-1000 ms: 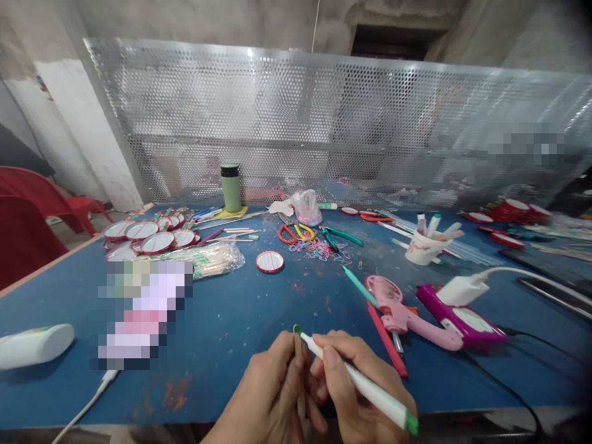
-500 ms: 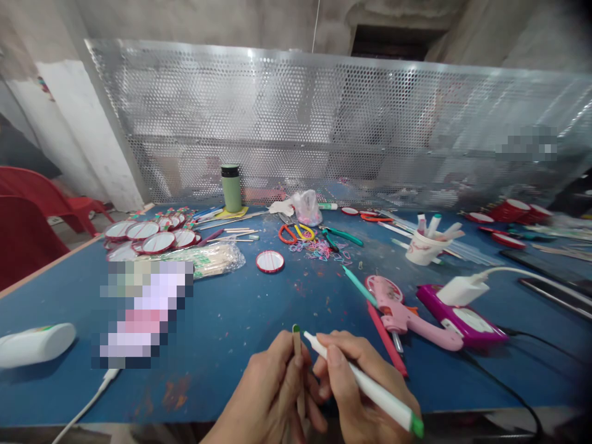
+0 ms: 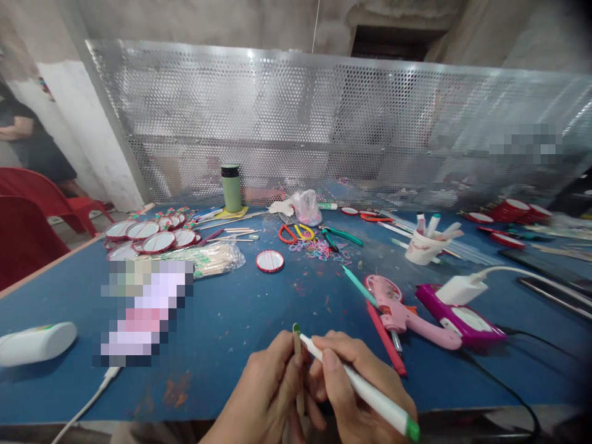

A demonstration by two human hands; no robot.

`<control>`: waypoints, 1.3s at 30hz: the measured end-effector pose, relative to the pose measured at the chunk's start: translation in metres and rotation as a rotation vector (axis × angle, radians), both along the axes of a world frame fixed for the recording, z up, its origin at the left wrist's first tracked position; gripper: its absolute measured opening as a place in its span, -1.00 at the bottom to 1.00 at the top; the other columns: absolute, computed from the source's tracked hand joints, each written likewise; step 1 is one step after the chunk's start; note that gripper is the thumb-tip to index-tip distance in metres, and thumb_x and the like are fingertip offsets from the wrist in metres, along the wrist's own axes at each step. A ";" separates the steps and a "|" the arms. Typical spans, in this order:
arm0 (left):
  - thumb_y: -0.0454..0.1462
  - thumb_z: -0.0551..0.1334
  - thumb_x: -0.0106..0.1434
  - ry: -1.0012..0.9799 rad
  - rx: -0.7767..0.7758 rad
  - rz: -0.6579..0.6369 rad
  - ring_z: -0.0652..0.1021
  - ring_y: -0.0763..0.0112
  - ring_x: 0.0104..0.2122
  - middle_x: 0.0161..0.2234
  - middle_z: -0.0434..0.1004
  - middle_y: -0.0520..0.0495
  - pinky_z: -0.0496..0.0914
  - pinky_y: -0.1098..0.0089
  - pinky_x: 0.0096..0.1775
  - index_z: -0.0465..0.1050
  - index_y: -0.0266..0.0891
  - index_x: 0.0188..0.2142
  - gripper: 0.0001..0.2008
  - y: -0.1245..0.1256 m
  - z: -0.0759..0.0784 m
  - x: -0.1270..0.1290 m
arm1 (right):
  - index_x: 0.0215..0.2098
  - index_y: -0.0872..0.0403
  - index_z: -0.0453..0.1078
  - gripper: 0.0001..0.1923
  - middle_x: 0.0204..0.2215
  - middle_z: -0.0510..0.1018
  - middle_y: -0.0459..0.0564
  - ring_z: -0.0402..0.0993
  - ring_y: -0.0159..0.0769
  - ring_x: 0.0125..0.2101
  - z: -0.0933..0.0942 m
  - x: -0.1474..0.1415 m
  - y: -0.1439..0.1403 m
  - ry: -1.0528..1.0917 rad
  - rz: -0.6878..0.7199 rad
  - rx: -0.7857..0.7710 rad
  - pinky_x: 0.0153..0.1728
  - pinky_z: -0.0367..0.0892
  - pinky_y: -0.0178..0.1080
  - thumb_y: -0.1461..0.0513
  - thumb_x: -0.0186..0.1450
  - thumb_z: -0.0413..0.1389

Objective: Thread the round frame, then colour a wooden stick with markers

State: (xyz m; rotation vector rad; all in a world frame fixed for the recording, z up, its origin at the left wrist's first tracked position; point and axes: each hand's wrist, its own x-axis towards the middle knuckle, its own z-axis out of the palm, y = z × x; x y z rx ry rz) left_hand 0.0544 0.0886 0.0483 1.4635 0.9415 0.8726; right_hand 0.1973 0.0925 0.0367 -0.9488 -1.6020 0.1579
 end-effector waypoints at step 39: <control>0.11 -0.04 0.37 0.035 -0.034 0.053 0.47 0.52 -0.71 -0.63 0.46 0.04 0.24 0.58 -0.63 0.21 -0.18 -0.32 -0.57 -0.002 0.004 0.002 | -0.28 0.09 0.56 -0.83 -0.48 0.65 0.03 0.62 -0.20 -0.41 -0.003 0.003 0.000 -0.047 -0.006 -0.033 -0.27 0.53 -0.19 0.32 0.31 0.10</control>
